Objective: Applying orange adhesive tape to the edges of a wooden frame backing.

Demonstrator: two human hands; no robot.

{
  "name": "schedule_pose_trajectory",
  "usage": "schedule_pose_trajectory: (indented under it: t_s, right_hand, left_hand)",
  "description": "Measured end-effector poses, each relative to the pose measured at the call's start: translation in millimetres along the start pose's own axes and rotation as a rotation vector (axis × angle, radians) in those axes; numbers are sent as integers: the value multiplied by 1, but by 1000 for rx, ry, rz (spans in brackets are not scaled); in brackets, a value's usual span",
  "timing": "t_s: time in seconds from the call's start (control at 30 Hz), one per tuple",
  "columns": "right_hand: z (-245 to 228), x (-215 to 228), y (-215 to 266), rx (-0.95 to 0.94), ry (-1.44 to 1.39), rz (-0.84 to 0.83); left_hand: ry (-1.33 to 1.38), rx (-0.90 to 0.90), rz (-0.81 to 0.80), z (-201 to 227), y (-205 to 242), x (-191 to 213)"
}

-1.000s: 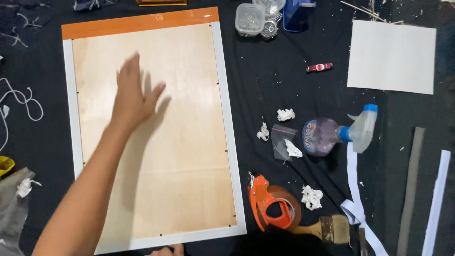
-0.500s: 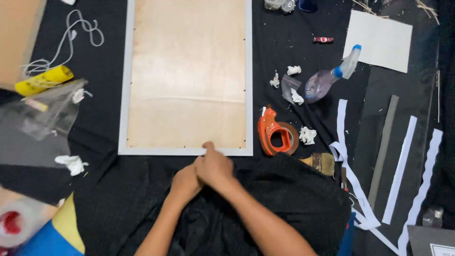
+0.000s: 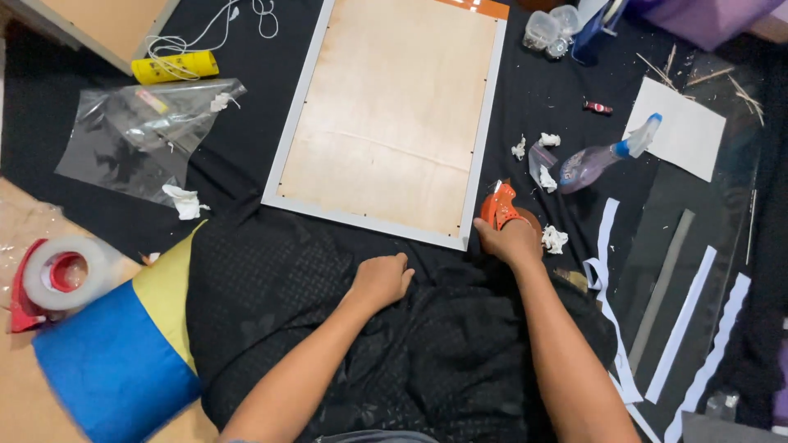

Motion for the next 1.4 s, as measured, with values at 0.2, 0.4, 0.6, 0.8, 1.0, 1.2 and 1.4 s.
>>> schedule_pose_trajectory:
  t_s: [0.2,0.4,0.6,0.8,1.0,1.2,1.4]
  right_hand:
    - [14,-16,-50,-24,74,115]
    - [20,12,-34,-148,43,54]
    - [55,36,-32,58,-346,212]
    - [62,-1,-86,387,-948,193]
    - [-5,20,24,620,-769,153]
    - [-14,-3,10,939,-811,-6]
    - [-22,-18,-9,976,-731,-56]
  left_hand:
    - [695,262,42,-33,-32,-34]
    - [1414,215,75,-29,-30,-11]
    - [1196,164,9,-48,-51,-36]
    - [127,-86,-349,23,14,-53]
    - [1108,74,7,1,21,26]
    - [1516,41,147,9,38,97]
    - [1589,23,198,7,28,93]
Point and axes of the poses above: each hand's wrist, its own y-axis away from the middle knuckle, its own x-axis out of the back of the hand, z = x × y, the point moved 7 cm from there along -y, towards the middle knuckle, and after that the axes turned 8 degrees about -z, right-handed, at the moved point
